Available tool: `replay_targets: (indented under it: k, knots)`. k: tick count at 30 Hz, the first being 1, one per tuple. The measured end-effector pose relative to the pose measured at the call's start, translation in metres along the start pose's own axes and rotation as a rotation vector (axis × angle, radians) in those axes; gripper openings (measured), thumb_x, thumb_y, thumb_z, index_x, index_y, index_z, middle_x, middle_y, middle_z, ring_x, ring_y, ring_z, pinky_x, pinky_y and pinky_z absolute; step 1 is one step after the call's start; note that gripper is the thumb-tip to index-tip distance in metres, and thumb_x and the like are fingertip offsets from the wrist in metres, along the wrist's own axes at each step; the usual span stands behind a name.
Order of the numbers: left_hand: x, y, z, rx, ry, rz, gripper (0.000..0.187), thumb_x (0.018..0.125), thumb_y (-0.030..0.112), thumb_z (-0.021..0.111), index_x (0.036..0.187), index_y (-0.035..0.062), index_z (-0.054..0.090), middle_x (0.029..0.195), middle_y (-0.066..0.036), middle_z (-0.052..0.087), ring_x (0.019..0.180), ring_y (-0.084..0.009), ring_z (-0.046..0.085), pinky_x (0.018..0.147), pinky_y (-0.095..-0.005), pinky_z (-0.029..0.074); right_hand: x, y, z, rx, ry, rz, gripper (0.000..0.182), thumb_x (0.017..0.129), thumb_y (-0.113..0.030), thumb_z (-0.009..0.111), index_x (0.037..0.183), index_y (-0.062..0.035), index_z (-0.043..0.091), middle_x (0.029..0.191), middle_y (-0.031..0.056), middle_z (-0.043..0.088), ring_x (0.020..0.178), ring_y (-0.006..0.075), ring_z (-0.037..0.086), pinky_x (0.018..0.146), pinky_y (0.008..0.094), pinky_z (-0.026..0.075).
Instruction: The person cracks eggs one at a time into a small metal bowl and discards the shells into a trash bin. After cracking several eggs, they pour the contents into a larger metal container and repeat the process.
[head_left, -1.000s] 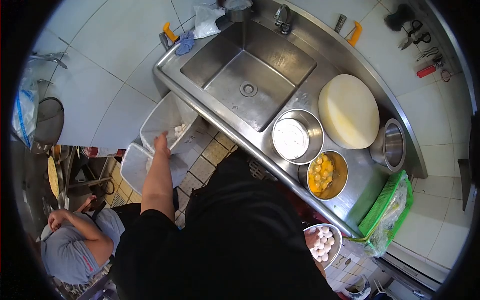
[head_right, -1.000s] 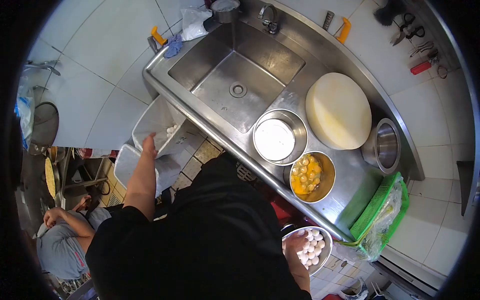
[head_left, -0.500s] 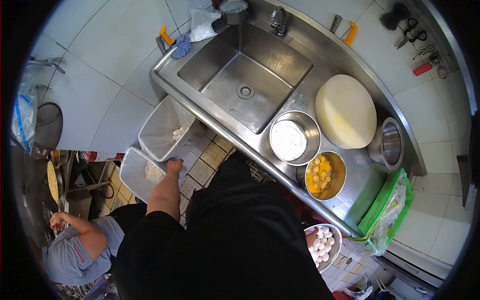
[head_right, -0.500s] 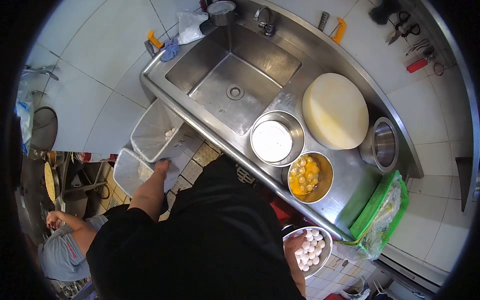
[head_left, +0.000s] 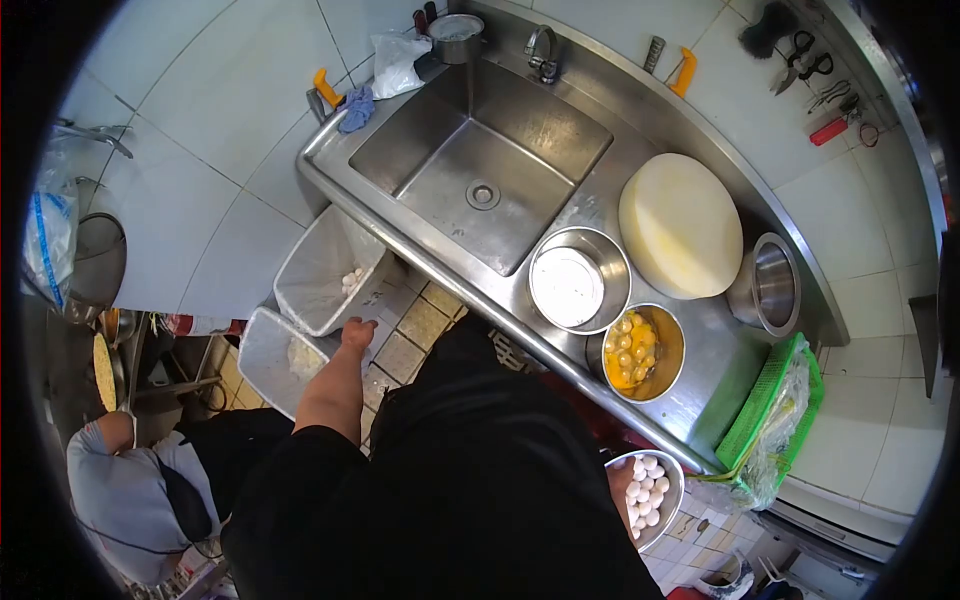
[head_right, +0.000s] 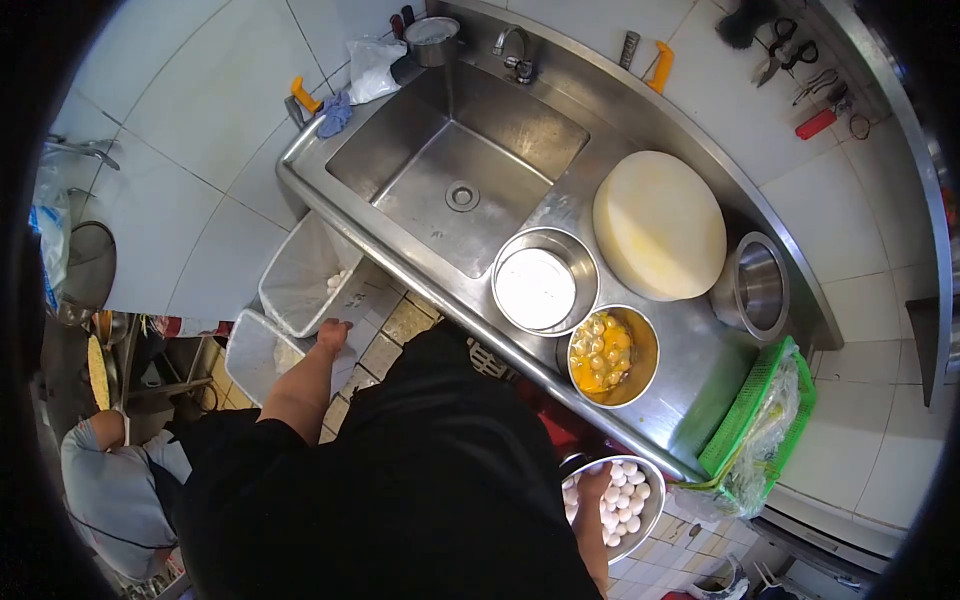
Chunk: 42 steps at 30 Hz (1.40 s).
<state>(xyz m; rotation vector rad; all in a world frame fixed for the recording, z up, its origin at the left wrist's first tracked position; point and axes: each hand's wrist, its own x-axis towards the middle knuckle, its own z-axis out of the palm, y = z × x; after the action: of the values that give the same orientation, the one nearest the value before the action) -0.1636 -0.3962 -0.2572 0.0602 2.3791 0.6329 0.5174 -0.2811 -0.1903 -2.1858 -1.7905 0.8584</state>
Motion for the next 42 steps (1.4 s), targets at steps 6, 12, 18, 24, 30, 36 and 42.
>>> replay_targets:
  k: [6, 12, 18, 24, 30, 36, 42]
  knots:
    - [0.023, -0.009, -0.018, -0.289, 0.107, -0.176, 0.054, 0.078, 0.024, 0.07, 0.122, -0.0054, 0.058, 0.118, -0.022, 0.063, 0.107, -0.0333, 0.062, 0.09, -0.0393, 0.049, -0.016, -0.036, -0.008, 0.955, 0.07, 0.594, 0.033, 0.09, -0.018, 0.059, 0.12, -0.0041, 0.052, 0.109, 0.0125, 0.059, 0.098, 0.0233, 0.059, 0.08, 0.0454, 0.053]
    - [0.047, 0.057, -0.096, -0.907, 0.392, 0.089, 0.025, 0.086, 0.017, 0.058, 0.108, 0.0042, 0.061, 0.085, -0.008, 0.059, 0.065, -0.0153, 0.053, 0.046, -0.0255, 0.039, -0.021, -0.017, -0.041, 2.13, 0.061, 0.541, 0.036, 0.092, -0.032, 0.057, 0.113, -0.0034, 0.06, 0.099, 0.0143, 0.068, 0.086, 0.028, 0.067, 0.075, 0.0407, 0.059]
    - [0.005, 0.232, -0.138, -1.007, 0.412, 0.509, 0.04, 0.084, 0.008, 0.064, 0.122, 0.004, 0.054, 0.112, -0.012, 0.061, 0.094, -0.0155, 0.059, 0.08, -0.0274, 0.049, 0.016, -0.036, -0.098, 1.681, -0.061, 0.091, 0.034, 0.094, -0.027, 0.061, 0.118, -0.0044, 0.053, 0.106, 0.0116, 0.061, 0.093, 0.0241, 0.063, 0.074, 0.0357, 0.059]
    - [-0.108, 0.381, -0.059, -1.028, -0.115, 0.785, 0.044, 0.088, 0.007, 0.065, 0.129, 0.0034, 0.051, 0.122, -0.012, 0.059, 0.106, -0.0172, 0.059, 0.09, -0.032, 0.049, 0.072, -0.095, -0.065, 0.501, 0.328, -0.033, 0.048, 0.081, -0.016, 0.075, 0.12, -0.0064, 0.049, 0.11, 0.0109, 0.057, 0.095, 0.0189, 0.058, 0.084, 0.0312, 0.048]
    - [-0.223, 0.405, 0.02, -0.798, -0.527, 1.058, 0.044, 0.088, 0.005, 0.065, 0.129, 0.0029, 0.051, 0.124, -0.012, 0.058, 0.104, -0.0151, 0.06, 0.088, -0.0286, 0.049, 0.044, -0.177, -0.071, 0.186, 0.627, -0.098, 0.048, 0.085, -0.025, 0.074, 0.122, -0.0027, 0.055, 0.111, 0.0183, 0.063, 0.104, 0.0311, 0.061, 0.09, 0.0387, 0.048]
    - [-0.274, 0.407, 0.067, -0.68, -0.827, 1.115, 0.042, 0.087, 0.002, 0.066, 0.126, 0.0021, 0.053, 0.123, -0.012, 0.059, 0.095, -0.0135, 0.063, 0.085, -0.0267, 0.051, 0.042, -0.167, -0.053, -0.062, 0.648, -0.057, 0.043, 0.085, -0.029, 0.073, 0.119, -0.0046, 0.06, 0.103, 0.0138, 0.066, 0.096, 0.032, 0.064, 0.082, 0.0384, 0.051]
    - [-0.332, 0.388, 0.123, -0.184, -1.158, 1.361, 0.04, 0.083, 0.013, 0.074, 0.12, 0.005, 0.059, 0.109, -0.01, 0.067, 0.093, -0.0151, 0.066, 0.081, -0.0291, 0.053, 0.046, -0.238, -0.101, 1.137, 0.373, 0.211, 0.039, 0.094, -0.036, 0.063, 0.113, -0.0026, 0.062, 0.089, 0.0086, 0.067, 0.061, 0.0111, 0.06, 0.044, 0.0236, 0.045]
